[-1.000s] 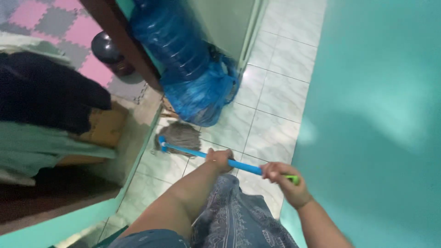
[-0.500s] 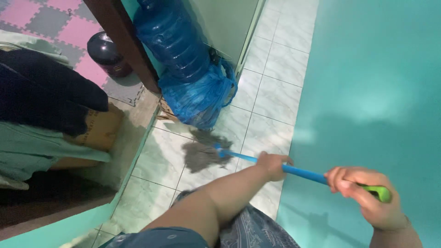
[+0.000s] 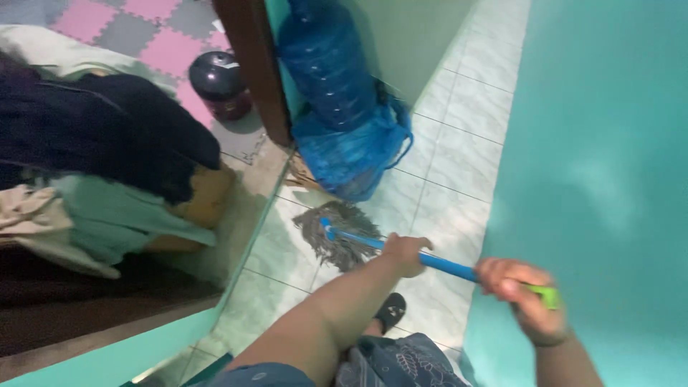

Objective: Mop the tiled floor throughout the hallway, kitchen area, and bathroom stall.

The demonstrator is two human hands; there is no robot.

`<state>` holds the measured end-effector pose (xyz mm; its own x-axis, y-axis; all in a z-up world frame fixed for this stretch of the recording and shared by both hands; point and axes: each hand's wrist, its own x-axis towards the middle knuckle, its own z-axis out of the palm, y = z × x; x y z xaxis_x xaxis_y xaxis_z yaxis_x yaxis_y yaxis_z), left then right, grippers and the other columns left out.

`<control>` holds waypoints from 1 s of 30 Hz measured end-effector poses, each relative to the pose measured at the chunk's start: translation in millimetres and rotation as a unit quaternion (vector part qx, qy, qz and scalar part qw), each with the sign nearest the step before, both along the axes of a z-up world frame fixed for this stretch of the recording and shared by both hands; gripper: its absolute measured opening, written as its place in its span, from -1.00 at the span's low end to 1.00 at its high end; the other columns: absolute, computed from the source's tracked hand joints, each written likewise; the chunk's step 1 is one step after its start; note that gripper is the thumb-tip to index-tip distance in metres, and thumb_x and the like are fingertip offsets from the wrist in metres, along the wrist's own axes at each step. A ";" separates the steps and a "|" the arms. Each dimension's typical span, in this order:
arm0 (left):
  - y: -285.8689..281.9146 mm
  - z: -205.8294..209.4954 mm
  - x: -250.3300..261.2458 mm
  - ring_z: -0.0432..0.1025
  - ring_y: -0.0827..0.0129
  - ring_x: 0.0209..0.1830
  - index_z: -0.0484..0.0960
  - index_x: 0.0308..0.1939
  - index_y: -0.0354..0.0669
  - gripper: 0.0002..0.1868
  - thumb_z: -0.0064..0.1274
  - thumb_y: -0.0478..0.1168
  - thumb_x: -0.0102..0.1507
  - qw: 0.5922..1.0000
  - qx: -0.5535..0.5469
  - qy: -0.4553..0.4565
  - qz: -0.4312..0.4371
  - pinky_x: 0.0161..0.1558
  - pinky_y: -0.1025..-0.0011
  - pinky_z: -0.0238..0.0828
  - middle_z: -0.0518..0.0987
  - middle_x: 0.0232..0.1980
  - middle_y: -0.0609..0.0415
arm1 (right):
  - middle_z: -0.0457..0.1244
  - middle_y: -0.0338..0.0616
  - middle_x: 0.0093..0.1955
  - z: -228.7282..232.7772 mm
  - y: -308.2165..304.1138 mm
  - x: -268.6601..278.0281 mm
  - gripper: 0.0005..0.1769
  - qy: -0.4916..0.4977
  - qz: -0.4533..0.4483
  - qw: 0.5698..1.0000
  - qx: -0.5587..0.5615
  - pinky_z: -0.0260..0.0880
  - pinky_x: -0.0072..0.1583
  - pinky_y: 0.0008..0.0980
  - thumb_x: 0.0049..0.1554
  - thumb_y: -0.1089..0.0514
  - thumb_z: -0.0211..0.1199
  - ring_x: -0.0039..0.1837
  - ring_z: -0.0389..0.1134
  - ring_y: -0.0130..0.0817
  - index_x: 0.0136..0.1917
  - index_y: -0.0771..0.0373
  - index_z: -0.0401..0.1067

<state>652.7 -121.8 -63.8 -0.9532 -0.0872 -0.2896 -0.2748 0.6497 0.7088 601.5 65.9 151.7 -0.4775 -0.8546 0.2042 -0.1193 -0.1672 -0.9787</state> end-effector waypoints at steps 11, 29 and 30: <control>-92.5 -14.5 126.8 0.51 0.24 0.16 0.59 0.18 0.40 -0.48 0.13 -0.13 0.12 0.991 -0.045 -0.111 -0.062 0.29 0.11 0.09 0.68 0.02 0.11 | 0.18 -0.07 -0.29 -16.4 -70.5 133.9 -0.70 -0.052 -0.026 0.996 0.061 0.31 0.18 -0.05 0.20 0.28 0.16 -0.09 0.24 -0.13 -0.35 0.34 0.23; 56.2 19.9 95.0 0.61 0.26 -0.09 0.62 0.10 0.37 -0.55 0.10 -0.08 0.11 0.977 0.058 0.005 -0.204 0.09 0.19 0.28 0.71 -0.25 0.18 | 0.17 -0.12 -0.34 30.9 35.3 167.6 -0.77 -0.020 -0.146 0.988 0.050 0.30 0.18 0.02 0.14 0.23 0.19 -0.18 0.20 -0.19 -0.33 0.30 0.27; 57.0 13.5 102.0 0.61 0.26 -0.09 0.62 0.10 0.37 -0.55 0.10 -0.08 0.11 0.977 0.056 0.003 -0.206 0.09 0.19 0.28 0.71 -0.25 0.18 | 0.17 -0.12 -0.34 26.6 40.4 170.8 -0.77 -0.022 -0.147 0.988 0.048 0.30 0.18 0.02 0.14 0.23 0.19 -0.18 0.20 -0.19 -0.33 0.30 0.27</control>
